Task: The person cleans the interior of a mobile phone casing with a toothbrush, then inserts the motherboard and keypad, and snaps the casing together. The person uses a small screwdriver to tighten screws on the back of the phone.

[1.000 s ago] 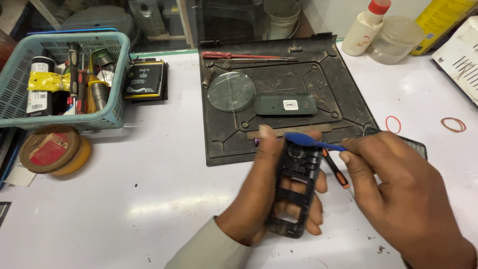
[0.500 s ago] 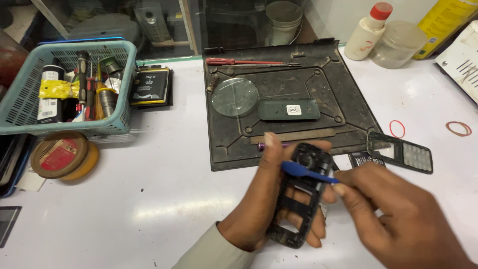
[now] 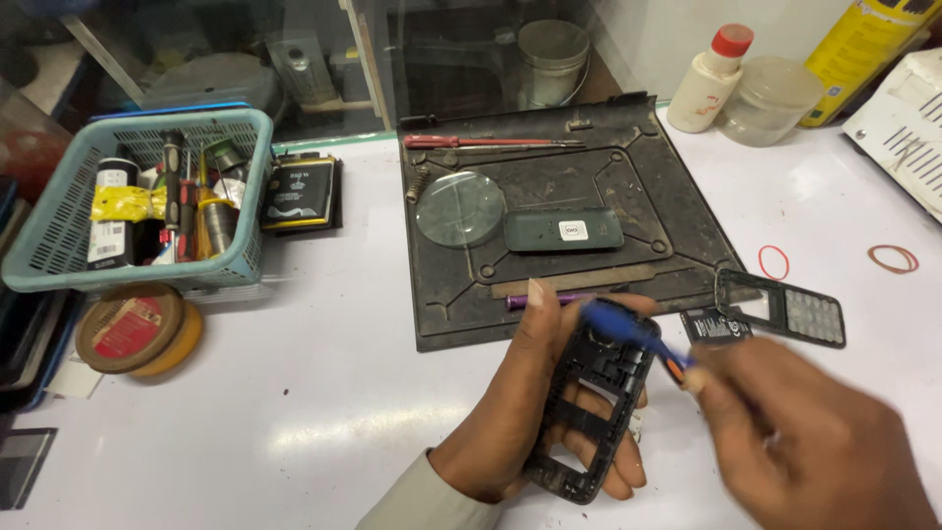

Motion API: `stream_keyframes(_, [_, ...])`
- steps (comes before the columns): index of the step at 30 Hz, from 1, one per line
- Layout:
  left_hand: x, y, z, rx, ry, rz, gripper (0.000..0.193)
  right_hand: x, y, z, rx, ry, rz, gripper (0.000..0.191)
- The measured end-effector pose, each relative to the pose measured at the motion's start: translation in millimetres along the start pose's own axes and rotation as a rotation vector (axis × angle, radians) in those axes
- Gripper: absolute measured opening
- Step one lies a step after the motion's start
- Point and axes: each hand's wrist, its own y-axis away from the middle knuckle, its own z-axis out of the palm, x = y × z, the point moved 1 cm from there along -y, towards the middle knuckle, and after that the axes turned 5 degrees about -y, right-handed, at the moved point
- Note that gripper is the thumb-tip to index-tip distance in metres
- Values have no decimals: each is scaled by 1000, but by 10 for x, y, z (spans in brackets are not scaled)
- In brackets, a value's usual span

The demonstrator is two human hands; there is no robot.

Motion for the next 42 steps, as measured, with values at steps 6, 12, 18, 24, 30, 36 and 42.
stream_keyframes(6, [15, 24, 3, 83, -115, 4, 103, 2, 86, 48, -39, 14, 168, 15])
stream_keyframes(12, [25, 50, 32, 111, -209, -19, 98, -2, 13, -3, -162, -36, 126, 14])
stream_keyframes(18, [0, 24, 23, 164, -267, -55, 95, -16, 25, 17, -129, 208, 248, 17])
stream_keyframes(24, [-8, 47, 16, 186, -307, -53, 97, 28, -32, -18, -237, 19, 158, 15])
stream_keyframes(30, [-10, 29, 16, 214, -344, -86, 99, -33, 69, -49, -8, 230, -5, 20])
stream_keyframes(36, [-16, 44, -2, 236, -335, -90, 98, -31, 36, 17, -272, 31, 294, 19])
stream_keyframes(42, [36, -7, -62, 275, -220, 53, 67, -165, -26, 66, 8, -205, 72, 19])
